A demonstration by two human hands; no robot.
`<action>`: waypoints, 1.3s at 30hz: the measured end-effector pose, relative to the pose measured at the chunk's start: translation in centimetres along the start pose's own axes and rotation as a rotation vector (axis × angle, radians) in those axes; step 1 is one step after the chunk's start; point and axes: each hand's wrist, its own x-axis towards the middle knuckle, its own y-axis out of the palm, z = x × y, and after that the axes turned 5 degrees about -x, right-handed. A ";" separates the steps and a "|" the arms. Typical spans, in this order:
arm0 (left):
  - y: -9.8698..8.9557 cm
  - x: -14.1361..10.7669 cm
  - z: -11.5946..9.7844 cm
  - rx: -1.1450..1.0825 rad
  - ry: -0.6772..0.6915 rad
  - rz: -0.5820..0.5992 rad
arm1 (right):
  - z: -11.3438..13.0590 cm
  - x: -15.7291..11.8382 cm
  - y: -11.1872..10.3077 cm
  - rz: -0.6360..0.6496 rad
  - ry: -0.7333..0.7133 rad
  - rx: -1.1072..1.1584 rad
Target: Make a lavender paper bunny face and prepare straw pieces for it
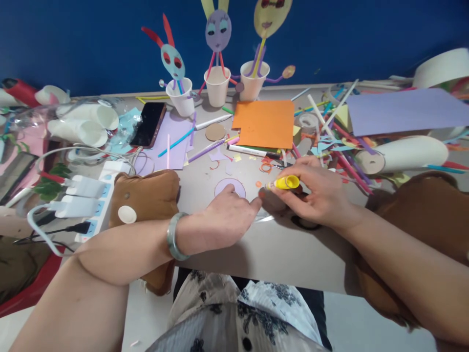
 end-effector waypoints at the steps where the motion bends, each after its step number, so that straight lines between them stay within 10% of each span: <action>1: 0.0 0.0 0.0 -0.003 0.003 -0.004 | 0.0 -0.1 0.1 0.019 -0.026 0.007; 10: 0.4 0.3 0.2 0.011 0.003 -0.035 | -0.1 -0.1 0.6 0.194 -0.037 -0.018; 21: -0.2 -0.1 0.4 0.051 0.027 -0.114 | -0.9 -0.1 0.4 -0.083 0.402 0.134; 39: -0.2 0.5 1.2 0.006 -0.102 -0.157 | -0.3 0.2 2.1 -0.012 0.147 -0.036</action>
